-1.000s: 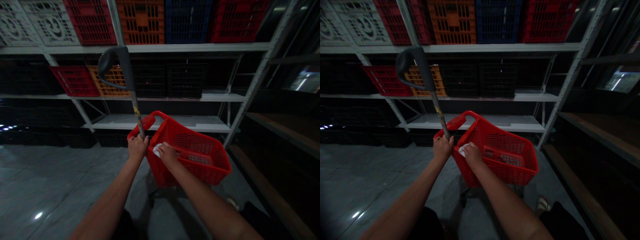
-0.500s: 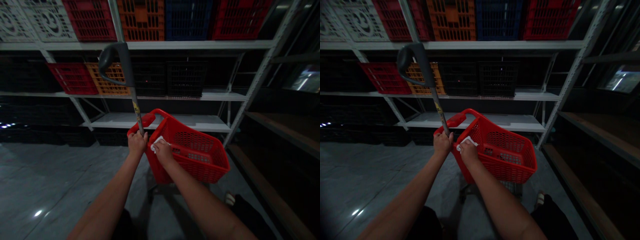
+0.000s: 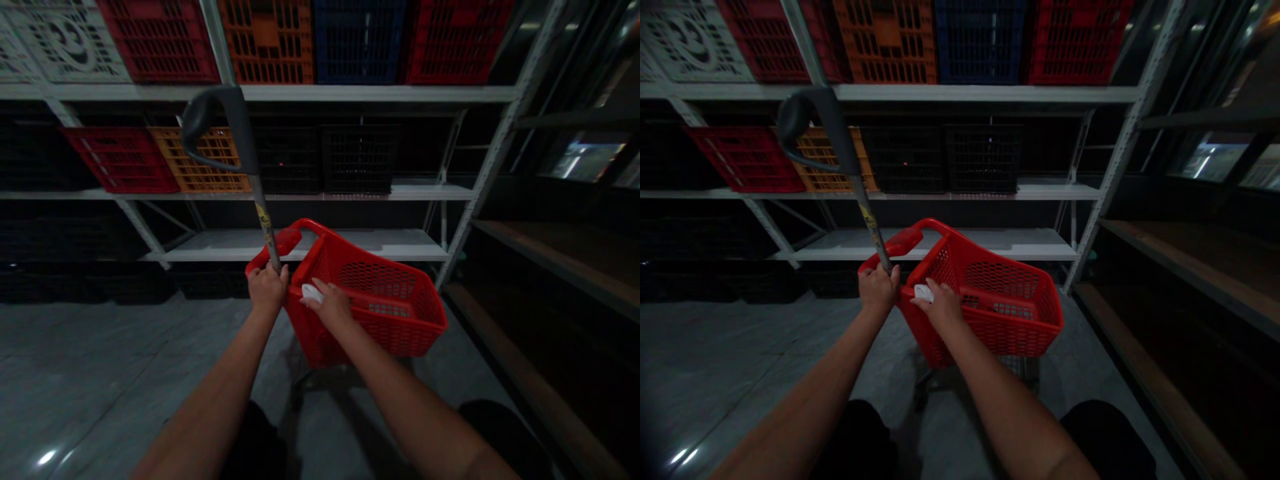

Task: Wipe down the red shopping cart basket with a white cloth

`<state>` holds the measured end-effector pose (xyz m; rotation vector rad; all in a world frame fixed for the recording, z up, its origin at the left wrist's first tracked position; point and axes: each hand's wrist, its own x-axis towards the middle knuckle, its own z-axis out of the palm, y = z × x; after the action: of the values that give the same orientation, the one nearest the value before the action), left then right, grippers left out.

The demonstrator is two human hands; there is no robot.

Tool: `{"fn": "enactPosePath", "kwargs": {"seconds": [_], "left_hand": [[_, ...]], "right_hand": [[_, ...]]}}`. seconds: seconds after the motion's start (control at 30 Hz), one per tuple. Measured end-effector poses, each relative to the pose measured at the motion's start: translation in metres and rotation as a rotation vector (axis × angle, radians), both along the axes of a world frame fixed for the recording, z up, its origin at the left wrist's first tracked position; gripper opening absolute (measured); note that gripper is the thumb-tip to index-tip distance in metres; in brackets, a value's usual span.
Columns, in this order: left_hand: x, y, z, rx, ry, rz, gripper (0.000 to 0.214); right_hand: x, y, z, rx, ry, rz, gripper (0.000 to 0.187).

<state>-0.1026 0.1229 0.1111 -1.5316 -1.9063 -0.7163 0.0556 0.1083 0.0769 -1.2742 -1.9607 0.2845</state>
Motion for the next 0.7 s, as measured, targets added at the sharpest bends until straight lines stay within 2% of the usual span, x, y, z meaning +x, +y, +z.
{"fn": "enactPosePath", "kwargs": {"seconds": [0.13, 0.3, 0.47, 0.6, 0.7], "left_hand": [[-0.002, 0.0, -0.003, 0.006, 0.02, 0.007, 0.047], [-0.008, 0.006, -0.005, -0.008, 0.057, -0.02, 0.043], [-0.013, 0.011, -0.008, 0.002, 0.063, -0.017, 0.04], [-0.013, 0.012, -0.009, 0.011, 0.06, -0.02, 0.039], [-0.008, 0.008, -0.007, 0.002, 0.055, -0.031, 0.04]], "right_hand": [[-0.002, 0.005, 0.002, 0.006, 0.102, 0.133, 0.019], [0.025, 0.014, 0.003, -0.053, 0.386, 0.262, 0.023], [0.049, 0.015, 0.016, -0.119, 0.372, 0.362, 0.012], [0.042, 0.013, 0.019, -0.114, 0.379, 0.284, 0.011], [0.018, 0.01, 0.017, -0.082, 0.414, 0.22, 0.032]]}}
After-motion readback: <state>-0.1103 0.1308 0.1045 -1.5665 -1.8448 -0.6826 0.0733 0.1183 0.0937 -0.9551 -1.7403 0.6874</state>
